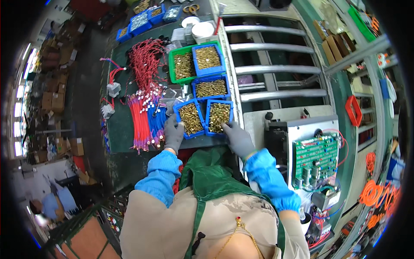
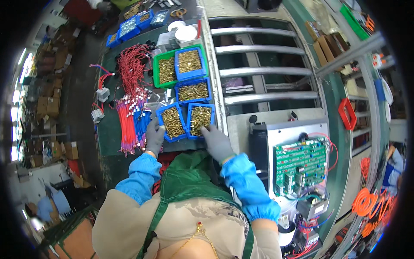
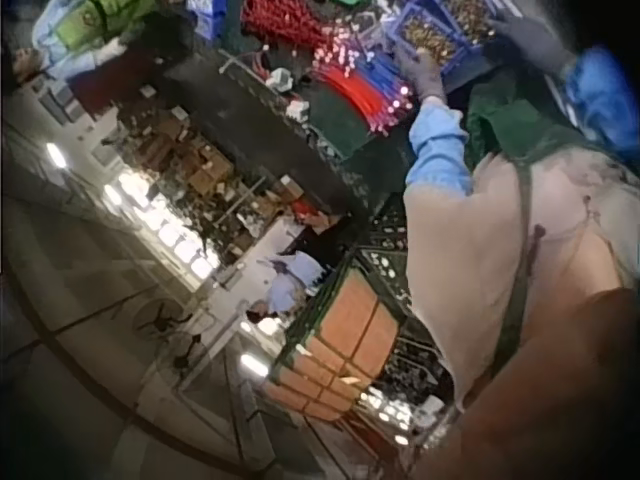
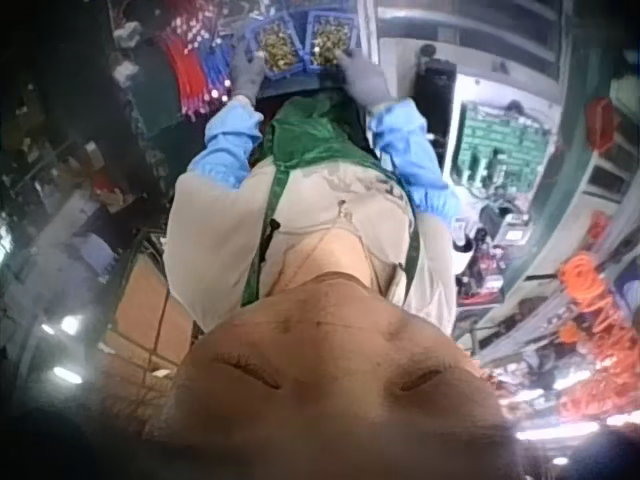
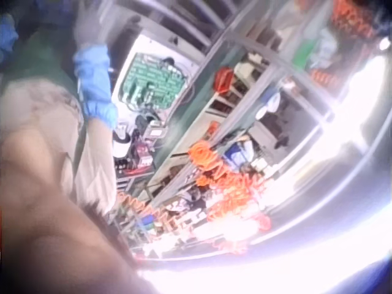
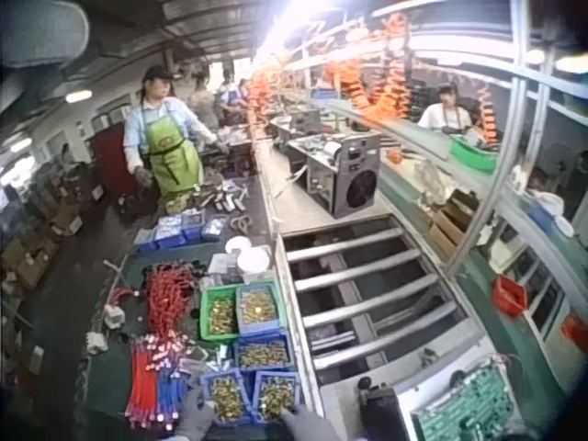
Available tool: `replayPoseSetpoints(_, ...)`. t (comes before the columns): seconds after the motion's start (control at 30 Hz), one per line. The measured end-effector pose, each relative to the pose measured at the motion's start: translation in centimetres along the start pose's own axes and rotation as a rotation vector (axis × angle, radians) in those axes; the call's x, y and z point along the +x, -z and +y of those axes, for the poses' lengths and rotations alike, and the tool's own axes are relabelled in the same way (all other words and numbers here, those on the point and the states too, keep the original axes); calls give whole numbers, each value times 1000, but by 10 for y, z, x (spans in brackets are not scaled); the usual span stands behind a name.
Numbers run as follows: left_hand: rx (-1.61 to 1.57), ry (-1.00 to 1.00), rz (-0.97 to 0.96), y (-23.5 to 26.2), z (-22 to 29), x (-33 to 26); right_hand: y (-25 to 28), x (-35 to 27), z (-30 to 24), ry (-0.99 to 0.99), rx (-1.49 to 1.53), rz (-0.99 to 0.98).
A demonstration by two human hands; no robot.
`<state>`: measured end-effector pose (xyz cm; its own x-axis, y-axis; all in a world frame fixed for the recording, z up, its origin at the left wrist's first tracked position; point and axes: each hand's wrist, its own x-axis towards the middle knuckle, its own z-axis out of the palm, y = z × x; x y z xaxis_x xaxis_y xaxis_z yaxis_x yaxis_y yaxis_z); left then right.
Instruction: The person assembles an electronic device on a factory workbench. They use a screwdriver to secure components, connect various colored wires to a circuit board, and use a soldering iron to attach wires to a cylindrical component. The person also uses pliers to strip wire ends and organizes the wiring within the device casing.
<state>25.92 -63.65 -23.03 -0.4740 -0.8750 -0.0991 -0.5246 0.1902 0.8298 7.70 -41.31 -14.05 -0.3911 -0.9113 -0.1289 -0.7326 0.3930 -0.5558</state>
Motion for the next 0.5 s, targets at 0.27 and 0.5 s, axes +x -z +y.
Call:
replayPoseSetpoints(0.27, -5, 209, 2, 48, 5, -33, -14, 96, -13, 23, -333, -288)
replayPoseSetpoints(0.5, 243, 321, 242, 64, -33, 49, -12, 107, -17, 25, -291, -372)
